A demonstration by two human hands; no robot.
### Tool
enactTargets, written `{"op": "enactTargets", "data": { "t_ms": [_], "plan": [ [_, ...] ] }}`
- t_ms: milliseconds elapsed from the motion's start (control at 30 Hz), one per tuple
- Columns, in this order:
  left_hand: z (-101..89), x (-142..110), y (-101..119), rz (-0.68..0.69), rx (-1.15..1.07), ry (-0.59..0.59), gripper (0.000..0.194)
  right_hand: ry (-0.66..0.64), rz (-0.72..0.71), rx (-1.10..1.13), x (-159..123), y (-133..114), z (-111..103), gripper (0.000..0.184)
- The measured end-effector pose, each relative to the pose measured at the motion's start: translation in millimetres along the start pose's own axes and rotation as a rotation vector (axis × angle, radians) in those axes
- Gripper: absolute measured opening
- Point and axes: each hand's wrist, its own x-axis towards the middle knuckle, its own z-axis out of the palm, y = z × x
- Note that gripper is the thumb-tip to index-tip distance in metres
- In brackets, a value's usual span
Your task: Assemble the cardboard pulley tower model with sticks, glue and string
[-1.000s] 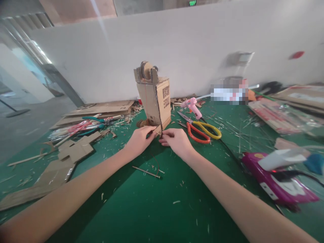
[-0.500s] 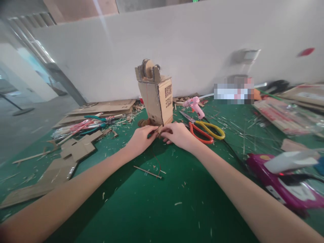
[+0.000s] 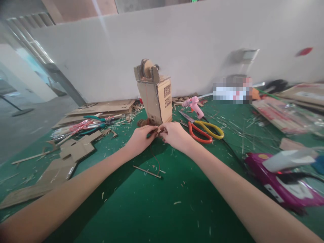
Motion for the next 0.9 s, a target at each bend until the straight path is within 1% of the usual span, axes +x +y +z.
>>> {"op": "enactTargets", "data": {
  "t_ms": [67,100,133,200,333,500,633,733,900],
  "plan": [
    [0.5,-0.1,0.0,-0.003,0.005,0.011,0.020,-0.018,0.136,0.271,3.5,3.7,2.8,0.014],
    [0.9,-0.2,0.0,-0.002,0.007,0.020,0.019,-0.032,0.172,0.364,5.0,4.8,3.7,0.013],
    [1.3,-0.5,0.1,0.000,0.008,0.029,0.020,-0.045,0.188,0.424,6.3,5.6,4.4,0.012],
    [1.9,-1.1,0.6,0.008,0.003,0.038,0.021,-0.065,0.198,0.464,8.3,6.2,5.0,0.010],
    [1.4,-2.0,2.6,0.001,-0.016,0.038,0.023,-0.068,0.184,0.432,8.8,7.5,6.2,0.014],
    [0.5,-1.7,3.3,0.005,-0.018,0.043,0.024,-0.041,0.064,0.263,0.9,8.1,6.8,0.024],
    [1.0,-2.3,2.1,0.002,-0.020,0.046,0.025,-0.025,-0.019,0.114,-4.0,8.7,3.7,0.026],
    [1.4,-2.9,1.1,-0.015,-0.023,0.045,0.025,-0.010,-0.055,0.074,-3.0,14.9,3.8,0.026],
    [0.7,-1.9,-0.2,-0.015,-0.038,0.055,0.020,0.059,-0.178,0.012,0.6,30.8,10.5,0.030]
  ]
}}
